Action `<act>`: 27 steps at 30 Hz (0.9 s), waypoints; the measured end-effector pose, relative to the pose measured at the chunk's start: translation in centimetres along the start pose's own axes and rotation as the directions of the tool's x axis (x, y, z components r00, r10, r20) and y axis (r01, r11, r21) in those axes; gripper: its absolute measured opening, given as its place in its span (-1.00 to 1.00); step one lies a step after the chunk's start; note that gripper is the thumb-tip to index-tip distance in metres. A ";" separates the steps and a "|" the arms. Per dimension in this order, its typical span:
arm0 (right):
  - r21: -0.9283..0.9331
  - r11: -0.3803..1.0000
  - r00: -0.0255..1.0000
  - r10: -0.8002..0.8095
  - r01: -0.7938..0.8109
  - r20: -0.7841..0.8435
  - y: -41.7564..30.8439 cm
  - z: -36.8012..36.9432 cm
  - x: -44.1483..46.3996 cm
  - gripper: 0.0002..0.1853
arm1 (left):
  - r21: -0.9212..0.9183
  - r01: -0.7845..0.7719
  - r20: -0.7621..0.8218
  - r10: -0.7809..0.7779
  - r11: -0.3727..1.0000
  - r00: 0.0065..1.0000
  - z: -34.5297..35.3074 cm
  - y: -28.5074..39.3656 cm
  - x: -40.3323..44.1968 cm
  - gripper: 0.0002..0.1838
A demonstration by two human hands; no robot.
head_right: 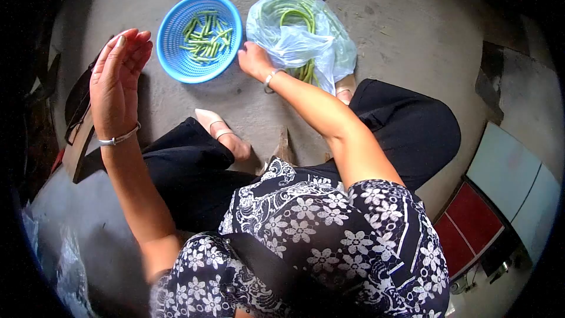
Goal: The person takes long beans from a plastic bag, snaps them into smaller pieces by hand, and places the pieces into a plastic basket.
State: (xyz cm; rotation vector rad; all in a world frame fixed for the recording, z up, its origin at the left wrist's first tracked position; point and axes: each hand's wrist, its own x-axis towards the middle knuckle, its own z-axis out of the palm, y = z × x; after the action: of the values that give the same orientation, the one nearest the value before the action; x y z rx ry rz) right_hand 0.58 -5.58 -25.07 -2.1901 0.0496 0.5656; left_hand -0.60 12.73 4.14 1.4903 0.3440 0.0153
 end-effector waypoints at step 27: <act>-0.375 0.802 0.884 0.401 -0.465 -0.238 9.3 -11.0 0.1 -0.70 | -0.047 0.096 0.182 -0.085 0.994 0.979 4.4 -0.7 1.4 -0.75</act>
State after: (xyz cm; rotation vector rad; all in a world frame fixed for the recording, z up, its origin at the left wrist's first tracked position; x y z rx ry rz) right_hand 2.74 -19.84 -26.09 -2.6653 0.5762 0.7173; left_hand 1.62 8.71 3.29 1.4076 0.2624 -0.1805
